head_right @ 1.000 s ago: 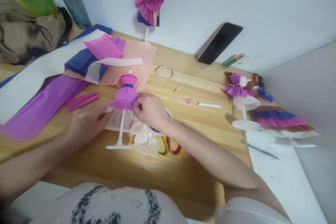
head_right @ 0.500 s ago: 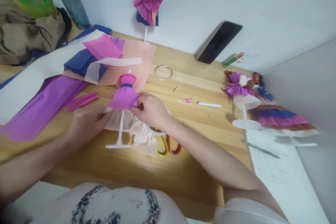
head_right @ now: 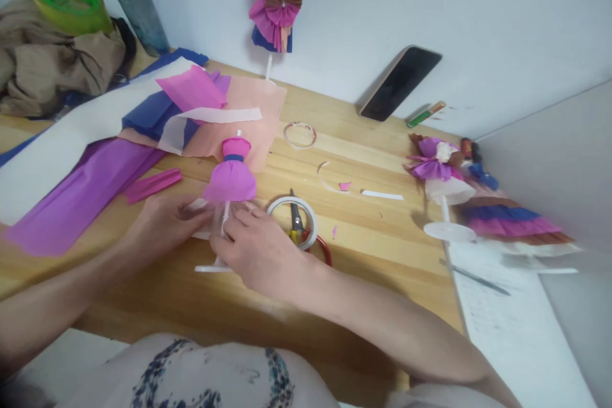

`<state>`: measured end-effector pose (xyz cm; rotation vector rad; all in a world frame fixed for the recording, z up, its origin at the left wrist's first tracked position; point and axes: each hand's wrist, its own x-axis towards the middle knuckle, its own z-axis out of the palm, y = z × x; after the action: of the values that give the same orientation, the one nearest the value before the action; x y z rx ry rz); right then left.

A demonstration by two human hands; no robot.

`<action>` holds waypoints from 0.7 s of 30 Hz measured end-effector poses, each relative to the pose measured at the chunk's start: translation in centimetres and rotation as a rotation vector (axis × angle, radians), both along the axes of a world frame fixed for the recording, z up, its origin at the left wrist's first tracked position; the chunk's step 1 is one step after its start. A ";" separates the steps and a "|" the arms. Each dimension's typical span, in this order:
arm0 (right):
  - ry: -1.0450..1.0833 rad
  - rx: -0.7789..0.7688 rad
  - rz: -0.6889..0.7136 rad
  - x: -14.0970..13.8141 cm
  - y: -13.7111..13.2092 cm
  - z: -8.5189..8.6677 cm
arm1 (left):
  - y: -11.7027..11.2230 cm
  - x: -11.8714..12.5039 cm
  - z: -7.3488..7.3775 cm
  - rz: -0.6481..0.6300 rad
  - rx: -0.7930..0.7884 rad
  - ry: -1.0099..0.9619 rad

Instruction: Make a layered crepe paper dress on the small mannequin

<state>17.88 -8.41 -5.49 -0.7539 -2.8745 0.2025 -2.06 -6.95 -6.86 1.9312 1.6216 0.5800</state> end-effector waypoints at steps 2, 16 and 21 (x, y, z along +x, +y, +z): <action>-0.139 0.020 0.018 -0.5 -0.2 0.0 | 0.0 -0.2 -0.1 -0.009 -0.032 -0.006; 0.249 -0.072 0.004 0.8 1.2 0.1 | 0.2 -0.5 0.0 0.010 -0.220 -0.399; 0.442 -0.023 -0.015 1.1 1.3 -0.5 | 0.2 -0.2 0.5 0.041 -0.168 -0.446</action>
<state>18.94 -7.10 -5.96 -0.6393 -2.4513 0.3515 -2.27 -6.78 -6.38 1.5170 1.3761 0.7983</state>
